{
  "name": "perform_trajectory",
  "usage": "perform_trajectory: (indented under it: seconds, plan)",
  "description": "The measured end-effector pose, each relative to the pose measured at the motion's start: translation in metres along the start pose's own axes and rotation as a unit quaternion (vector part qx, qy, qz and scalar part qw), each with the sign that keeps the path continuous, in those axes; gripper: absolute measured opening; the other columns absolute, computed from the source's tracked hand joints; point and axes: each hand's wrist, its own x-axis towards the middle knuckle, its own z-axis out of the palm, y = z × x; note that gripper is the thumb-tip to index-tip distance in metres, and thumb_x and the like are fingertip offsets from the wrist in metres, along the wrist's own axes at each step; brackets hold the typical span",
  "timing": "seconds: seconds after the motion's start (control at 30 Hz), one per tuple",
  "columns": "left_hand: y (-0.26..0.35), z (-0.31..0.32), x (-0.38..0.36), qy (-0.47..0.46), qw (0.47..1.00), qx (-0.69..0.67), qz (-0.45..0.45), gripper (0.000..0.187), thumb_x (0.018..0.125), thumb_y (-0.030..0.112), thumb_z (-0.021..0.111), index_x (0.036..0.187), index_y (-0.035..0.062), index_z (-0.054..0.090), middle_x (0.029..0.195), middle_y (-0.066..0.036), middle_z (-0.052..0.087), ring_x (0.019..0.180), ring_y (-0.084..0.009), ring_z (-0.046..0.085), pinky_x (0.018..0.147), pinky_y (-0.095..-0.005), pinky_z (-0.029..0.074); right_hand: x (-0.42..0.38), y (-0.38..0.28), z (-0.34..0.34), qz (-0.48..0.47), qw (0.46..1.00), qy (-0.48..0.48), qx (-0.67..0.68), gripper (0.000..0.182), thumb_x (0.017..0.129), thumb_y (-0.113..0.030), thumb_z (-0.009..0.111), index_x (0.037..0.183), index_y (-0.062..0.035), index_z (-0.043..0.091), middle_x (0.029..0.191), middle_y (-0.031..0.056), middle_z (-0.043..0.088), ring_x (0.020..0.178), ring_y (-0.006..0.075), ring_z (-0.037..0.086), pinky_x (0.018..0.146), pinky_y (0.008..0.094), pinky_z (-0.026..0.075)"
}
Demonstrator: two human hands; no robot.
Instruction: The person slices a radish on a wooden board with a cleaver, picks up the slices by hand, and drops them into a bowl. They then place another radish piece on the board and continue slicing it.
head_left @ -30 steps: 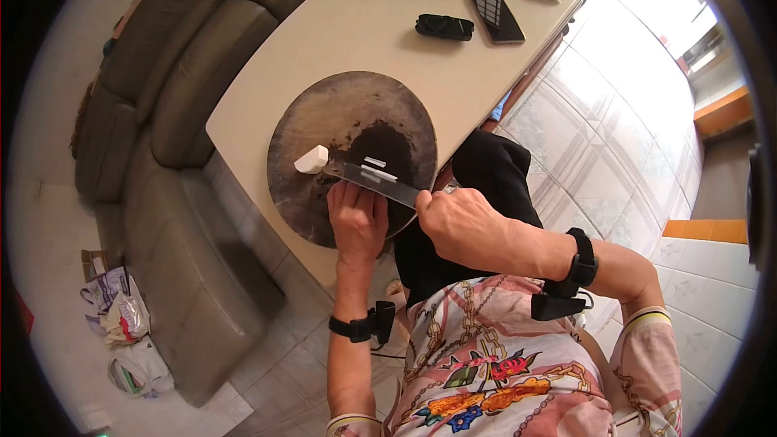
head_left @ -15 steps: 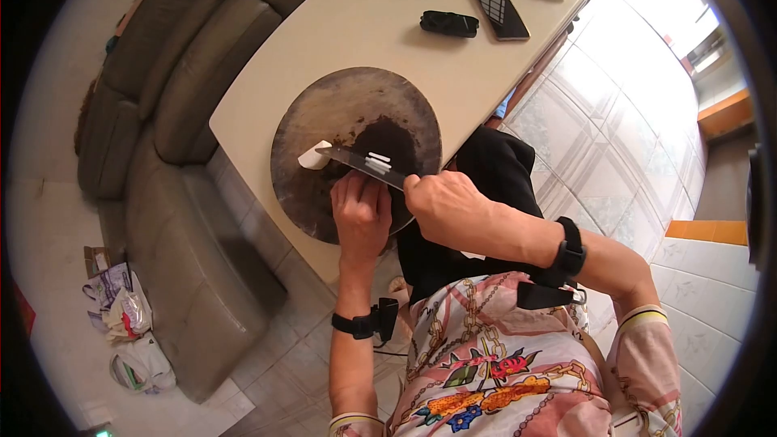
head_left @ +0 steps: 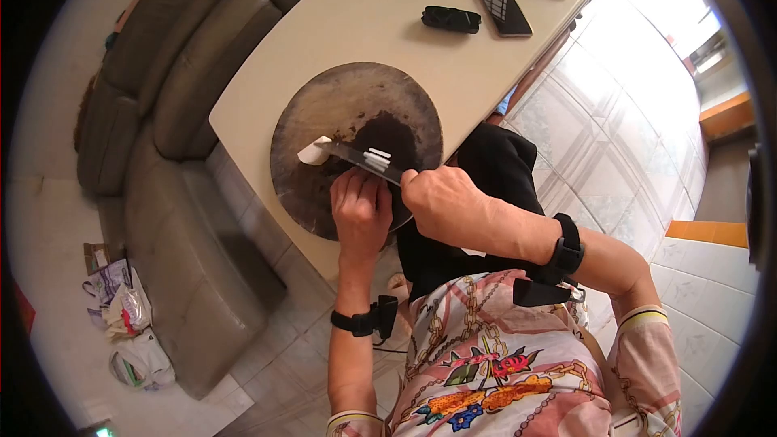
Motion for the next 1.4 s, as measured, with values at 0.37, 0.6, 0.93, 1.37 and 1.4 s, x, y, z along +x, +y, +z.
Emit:
perform_trajectory:
  seconds: [0.37,0.6,0.93,1.37,1.4]
  plan:
    - [-0.002,0.0,0.001,-0.02,0.999,-0.013,-0.023,0.015,0.073,0.001,0.061,0.088,-0.003,0.063,0.09,-0.015,0.06,0.093,-0.0345,0.056,0.085,-0.0426,0.044,-0.017,-0.005,-0.012,0.02,0.998,-0.055,-0.009,0.015,0.065,0.0,0.057,0.075,0.0072,0.049,0.054,0.0186,0.054,0.052,0.0369,0.06,0.046,0.0418,0.048]
    - [0.003,-0.003,0.003,-0.015,1.0,-0.011,-0.015,0.016,0.073,0.001,0.062,0.088,-0.003,0.063,0.092,-0.015,0.06,0.092,-0.034,0.056,0.083,-0.0429,0.044,0.003,-0.004,-0.002,0.002,1.0,-0.014,-0.003,0.012,0.066,0.0,0.056,0.074,0.0065,0.049,0.056,0.0203,0.056,0.053,0.0369,0.061,0.047,0.0422,0.048]
    - [0.001,-0.002,0.002,-0.015,0.999,-0.01,-0.029,0.016,0.074,0.002,0.062,0.089,-0.0017,0.064,0.094,-0.013,0.061,0.095,-0.0333,0.057,0.086,-0.0419,0.044,-0.019,-0.001,-0.016,0.019,0.998,-0.052,0.008,0.013,0.066,0.001,0.057,0.074,0.0071,0.049,0.055,0.0208,0.054,0.053,0.0364,0.06,0.045,0.0414,0.046]
    - [0.001,0.0,0.001,0.001,0.999,-0.022,-0.03,0.015,0.075,0.002,0.062,0.089,-0.003,0.064,0.095,-0.014,0.061,0.095,-0.0327,0.058,0.085,-0.0416,0.045,0.001,0.003,-0.002,0.02,0.999,-0.002,0.029,0.012,0.068,-0.002,0.057,0.074,0.0058,0.051,0.058,0.0218,0.057,0.057,0.0387,0.061,0.051,0.0446,0.048]
    - [0.001,-0.001,0.001,0.002,0.999,-0.022,-0.03,0.015,0.075,0.002,0.062,0.089,-0.003,0.064,0.095,-0.014,0.061,0.095,-0.0327,0.058,0.085,-0.0416,0.045,-0.002,0.005,-0.003,0.029,0.999,-0.012,0.031,0.011,0.069,-0.002,0.057,0.075,0.006,0.051,0.057,0.0215,0.056,0.056,0.0391,0.061,0.051,0.0445,0.048]
